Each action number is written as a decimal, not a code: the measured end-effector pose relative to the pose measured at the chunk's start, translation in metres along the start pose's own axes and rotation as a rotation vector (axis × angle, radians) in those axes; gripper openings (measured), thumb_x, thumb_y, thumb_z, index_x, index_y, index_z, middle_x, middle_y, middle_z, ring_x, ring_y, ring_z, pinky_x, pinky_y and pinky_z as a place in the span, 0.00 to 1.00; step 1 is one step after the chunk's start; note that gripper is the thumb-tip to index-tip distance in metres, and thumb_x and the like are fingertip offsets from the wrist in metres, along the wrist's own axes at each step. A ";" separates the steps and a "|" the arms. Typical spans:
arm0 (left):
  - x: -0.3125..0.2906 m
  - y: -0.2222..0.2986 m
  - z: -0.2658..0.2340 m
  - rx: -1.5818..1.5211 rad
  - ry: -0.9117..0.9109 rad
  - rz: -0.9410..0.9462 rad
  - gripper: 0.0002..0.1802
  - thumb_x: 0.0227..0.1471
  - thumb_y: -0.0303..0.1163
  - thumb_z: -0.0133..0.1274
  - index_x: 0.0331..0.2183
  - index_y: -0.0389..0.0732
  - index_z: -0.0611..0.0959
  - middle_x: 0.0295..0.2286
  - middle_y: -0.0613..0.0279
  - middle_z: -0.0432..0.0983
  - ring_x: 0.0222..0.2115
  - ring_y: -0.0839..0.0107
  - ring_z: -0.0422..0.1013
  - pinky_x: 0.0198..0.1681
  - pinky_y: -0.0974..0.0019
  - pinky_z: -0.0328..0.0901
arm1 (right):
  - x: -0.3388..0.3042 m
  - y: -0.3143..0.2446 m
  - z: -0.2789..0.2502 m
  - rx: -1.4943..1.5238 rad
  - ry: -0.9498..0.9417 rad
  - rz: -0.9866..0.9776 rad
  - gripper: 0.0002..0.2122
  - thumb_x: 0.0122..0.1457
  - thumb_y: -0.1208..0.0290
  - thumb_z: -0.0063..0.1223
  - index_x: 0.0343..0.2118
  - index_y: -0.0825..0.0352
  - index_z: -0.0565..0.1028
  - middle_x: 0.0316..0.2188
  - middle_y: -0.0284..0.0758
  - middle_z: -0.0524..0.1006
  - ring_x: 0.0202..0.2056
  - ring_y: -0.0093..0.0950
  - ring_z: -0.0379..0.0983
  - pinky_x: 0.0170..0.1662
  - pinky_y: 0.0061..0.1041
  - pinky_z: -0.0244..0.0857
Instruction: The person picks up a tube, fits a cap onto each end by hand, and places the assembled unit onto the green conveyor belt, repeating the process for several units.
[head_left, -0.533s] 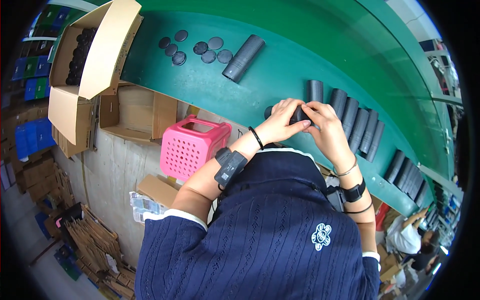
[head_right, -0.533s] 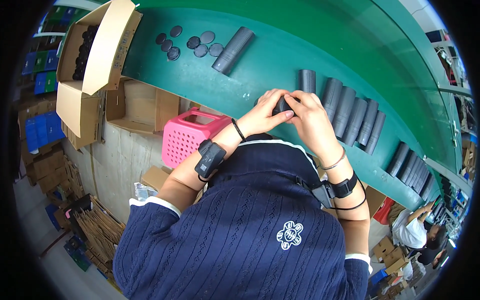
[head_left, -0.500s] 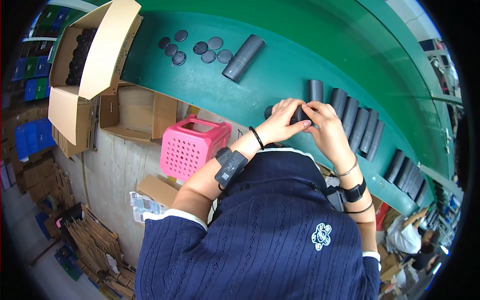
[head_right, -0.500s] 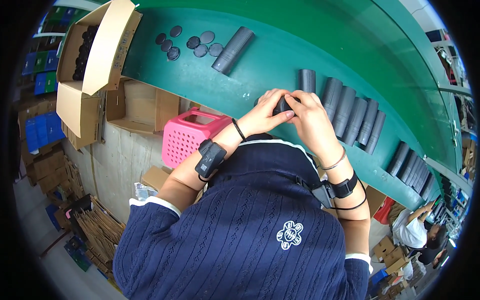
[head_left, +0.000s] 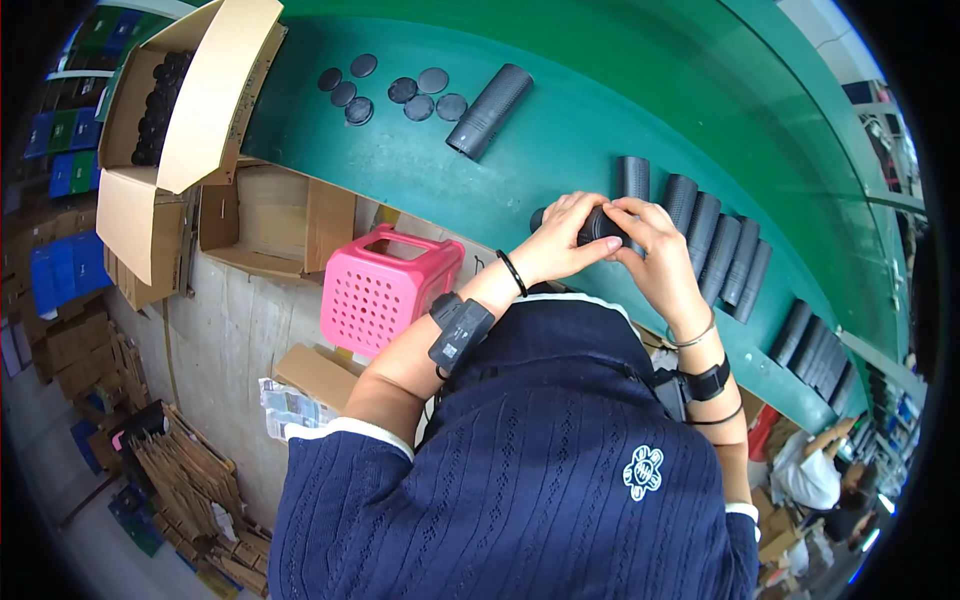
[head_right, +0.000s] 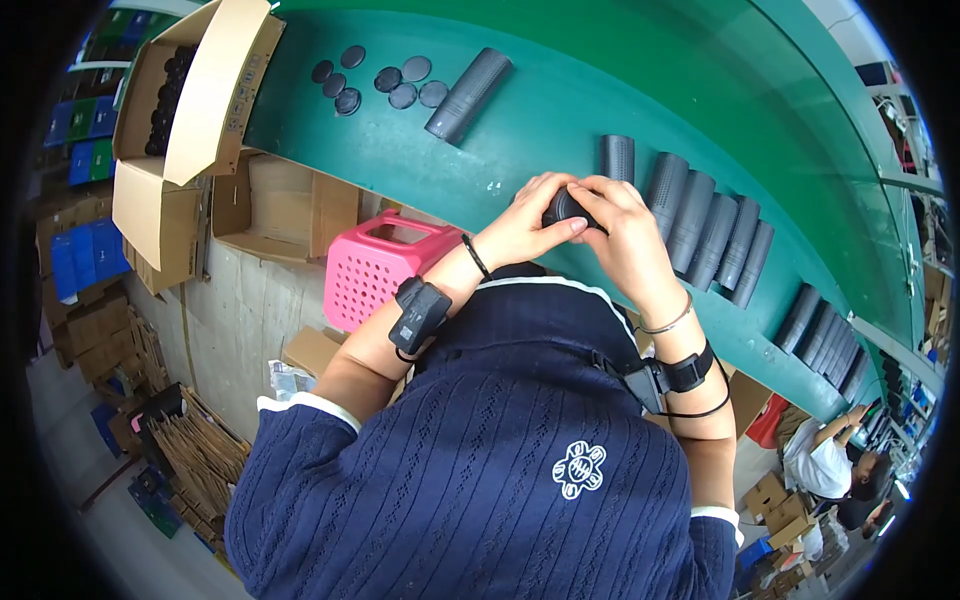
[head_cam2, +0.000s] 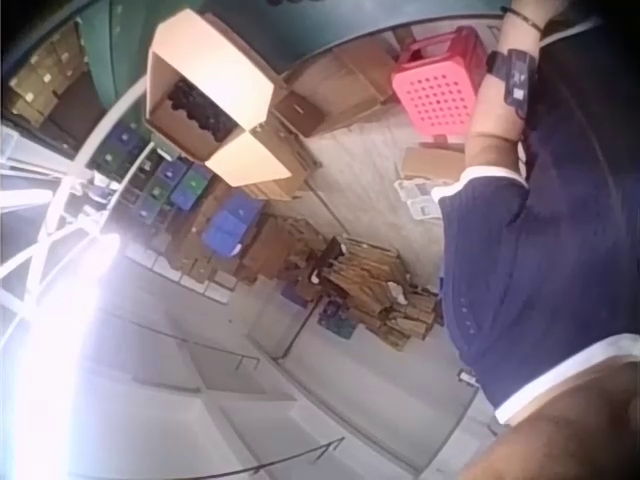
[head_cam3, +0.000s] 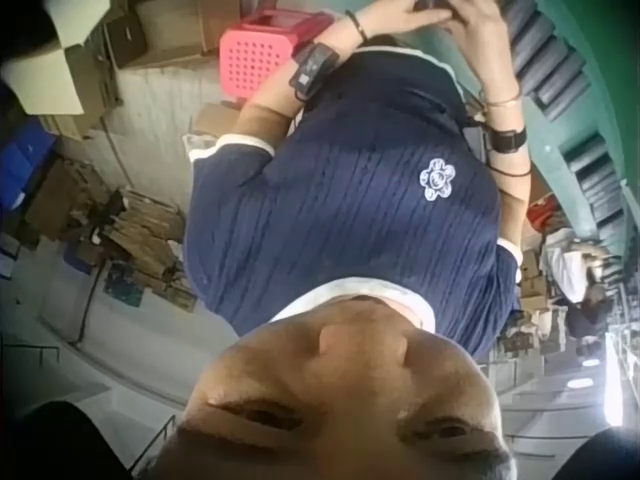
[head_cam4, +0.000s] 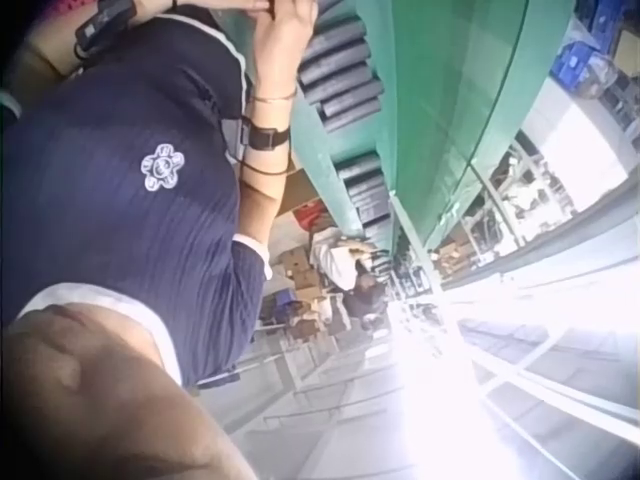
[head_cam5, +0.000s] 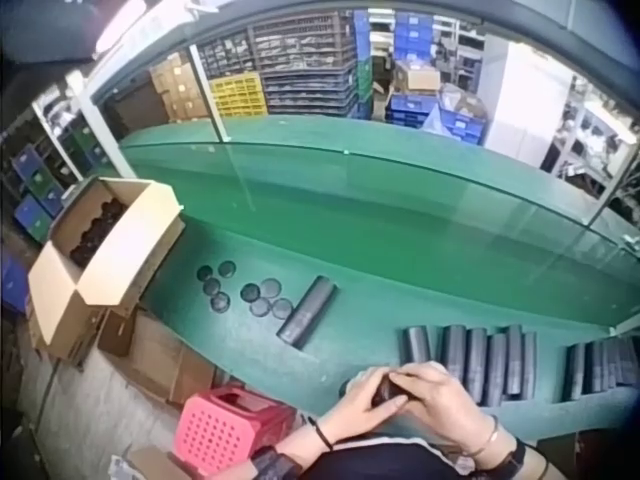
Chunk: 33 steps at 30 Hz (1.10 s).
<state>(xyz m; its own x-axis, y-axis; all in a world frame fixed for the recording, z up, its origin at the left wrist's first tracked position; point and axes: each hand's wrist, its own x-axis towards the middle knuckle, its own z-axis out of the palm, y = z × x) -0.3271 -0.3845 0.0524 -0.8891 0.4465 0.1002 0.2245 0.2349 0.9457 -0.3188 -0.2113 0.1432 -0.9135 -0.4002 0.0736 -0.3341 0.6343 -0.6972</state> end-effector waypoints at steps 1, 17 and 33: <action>0.000 -0.001 0.000 -0.002 0.000 -0.001 0.28 0.51 0.42 0.57 0.50 0.38 0.70 0.45 0.50 0.69 0.47 0.53 0.65 0.52 0.56 0.59 | 0.001 0.000 0.000 -0.009 -0.005 -0.013 0.23 0.40 0.82 0.64 0.45 0.69 0.76 0.45 0.39 0.74 0.46 0.38 0.70 0.49 0.32 0.66; 0.001 0.000 -0.001 -0.022 0.010 -0.007 0.27 0.52 0.43 0.57 0.49 0.38 0.71 0.43 0.52 0.70 0.46 0.53 0.65 0.51 0.56 0.59 | 0.003 -0.006 0.000 -0.019 0.011 0.006 0.23 0.40 0.83 0.63 0.44 0.70 0.76 0.44 0.40 0.74 0.45 0.39 0.70 0.49 0.32 0.67; -0.001 0.000 -0.001 -0.025 0.016 0.004 0.27 0.52 0.42 0.57 0.49 0.39 0.71 0.43 0.52 0.70 0.46 0.54 0.65 0.51 0.56 0.58 | 0.005 -0.008 -0.002 -0.102 -0.044 -0.033 0.23 0.40 0.82 0.63 0.45 0.72 0.75 0.44 0.41 0.74 0.45 0.39 0.70 0.48 0.32 0.67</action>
<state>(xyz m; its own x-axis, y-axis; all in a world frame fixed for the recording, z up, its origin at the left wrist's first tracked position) -0.3263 -0.3859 0.0529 -0.8947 0.4332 0.1091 0.2185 0.2113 0.9527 -0.3210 -0.2171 0.1504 -0.8913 -0.4491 0.0622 -0.3875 0.6834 -0.6187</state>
